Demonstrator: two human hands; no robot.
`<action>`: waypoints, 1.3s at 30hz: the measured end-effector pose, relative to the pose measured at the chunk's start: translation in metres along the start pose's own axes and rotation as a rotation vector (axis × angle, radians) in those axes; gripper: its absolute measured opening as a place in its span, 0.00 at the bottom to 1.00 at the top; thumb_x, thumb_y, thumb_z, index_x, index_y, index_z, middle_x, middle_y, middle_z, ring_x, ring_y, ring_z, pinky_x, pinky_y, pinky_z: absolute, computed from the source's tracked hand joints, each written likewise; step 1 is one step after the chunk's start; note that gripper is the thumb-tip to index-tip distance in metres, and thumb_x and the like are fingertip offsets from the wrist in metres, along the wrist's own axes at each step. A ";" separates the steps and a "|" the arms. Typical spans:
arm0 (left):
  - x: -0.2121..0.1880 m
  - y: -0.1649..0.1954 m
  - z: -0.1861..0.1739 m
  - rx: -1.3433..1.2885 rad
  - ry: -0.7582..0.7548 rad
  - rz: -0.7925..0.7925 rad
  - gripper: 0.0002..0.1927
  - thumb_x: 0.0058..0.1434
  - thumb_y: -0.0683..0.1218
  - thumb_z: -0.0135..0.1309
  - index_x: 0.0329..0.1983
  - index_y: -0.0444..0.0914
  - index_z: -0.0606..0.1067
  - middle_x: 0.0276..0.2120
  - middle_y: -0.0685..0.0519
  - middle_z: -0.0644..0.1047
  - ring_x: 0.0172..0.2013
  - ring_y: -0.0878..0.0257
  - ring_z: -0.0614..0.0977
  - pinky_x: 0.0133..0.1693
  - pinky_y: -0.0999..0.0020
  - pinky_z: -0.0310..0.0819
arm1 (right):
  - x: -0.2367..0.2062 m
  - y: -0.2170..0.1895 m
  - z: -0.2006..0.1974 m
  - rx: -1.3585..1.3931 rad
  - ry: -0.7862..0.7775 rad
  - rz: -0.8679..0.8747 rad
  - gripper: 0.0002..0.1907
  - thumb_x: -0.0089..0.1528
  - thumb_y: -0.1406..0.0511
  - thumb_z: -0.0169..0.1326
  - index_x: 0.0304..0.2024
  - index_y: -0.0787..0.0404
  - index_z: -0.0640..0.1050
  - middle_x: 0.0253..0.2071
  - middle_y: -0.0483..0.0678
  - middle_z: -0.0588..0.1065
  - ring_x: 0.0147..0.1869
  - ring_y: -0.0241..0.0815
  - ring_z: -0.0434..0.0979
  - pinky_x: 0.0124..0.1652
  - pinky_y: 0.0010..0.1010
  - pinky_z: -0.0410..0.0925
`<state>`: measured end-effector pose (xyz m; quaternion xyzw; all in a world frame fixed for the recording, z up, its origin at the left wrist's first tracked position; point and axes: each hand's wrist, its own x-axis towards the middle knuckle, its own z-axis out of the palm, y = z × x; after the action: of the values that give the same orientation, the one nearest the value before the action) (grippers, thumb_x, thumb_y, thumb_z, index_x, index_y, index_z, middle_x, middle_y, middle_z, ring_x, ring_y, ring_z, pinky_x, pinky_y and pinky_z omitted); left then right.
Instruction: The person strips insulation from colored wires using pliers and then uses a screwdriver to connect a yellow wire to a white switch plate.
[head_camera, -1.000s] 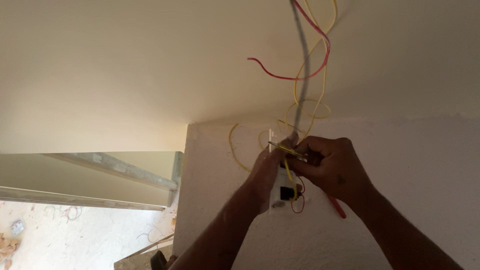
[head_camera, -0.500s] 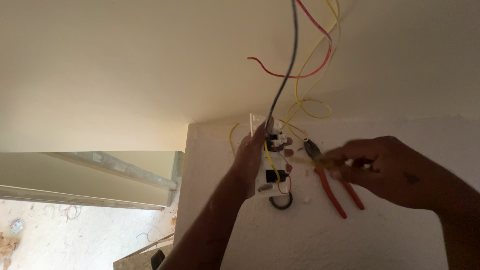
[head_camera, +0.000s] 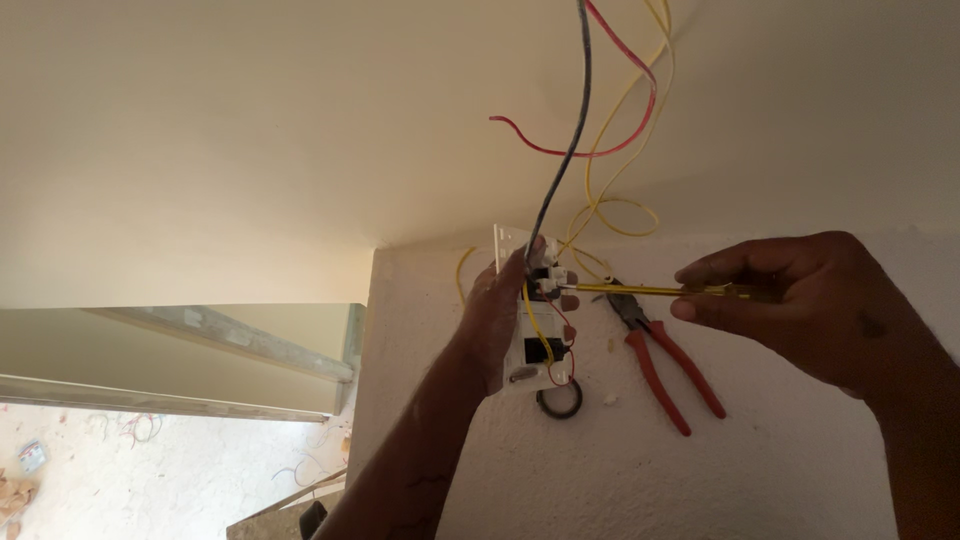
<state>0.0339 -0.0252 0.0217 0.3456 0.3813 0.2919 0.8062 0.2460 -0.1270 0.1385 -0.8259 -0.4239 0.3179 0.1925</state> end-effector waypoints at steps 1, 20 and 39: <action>-0.001 0.001 0.000 0.026 0.015 -0.002 0.29 0.69 0.63 0.44 0.55 0.35 0.69 0.40 0.40 0.80 0.30 0.54 0.82 0.29 0.57 0.82 | 0.000 -0.001 0.001 0.002 -0.005 -0.014 0.20 0.55 0.59 0.70 0.46 0.62 0.86 0.39 0.55 0.83 0.44 0.45 0.85 0.45 0.35 0.79; -0.006 0.010 0.004 0.348 0.031 0.146 0.30 0.64 0.65 0.50 0.48 0.34 0.73 0.36 0.47 0.77 0.38 0.58 0.83 0.38 0.59 0.79 | -0.003 -0.003 0.004 -0.153 0.031 -0.211 0.20 0.55 0.55 0.69 0.44 0.59 0.84 0.36 0.48 0.82 0.41 0.40 0.84 0.41 0.33 0.76; -0.009 0.019 0.002 0.434 0.088 0.199 0.27 0.63 0.62 0.52 0.48 0.34 0.74 0.33 0.51 0.77 0.35 0.63 0.78 0.41 0.61 0.77 | 0.014 0.014 0.022 -0.210 -0.039 -0.248 0.23 0.54 0.52 0.68 0.44 0.59 0.81 0.30 0.45 0.79 0.30 0.38 0.78 0.30 0.31 0.74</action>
<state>0.0268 -0.0216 0.0410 0.5334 0.4341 0.2958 0.6630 0.2450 -0.1222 0.1095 -0.7765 -0.5573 0.2614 0.1346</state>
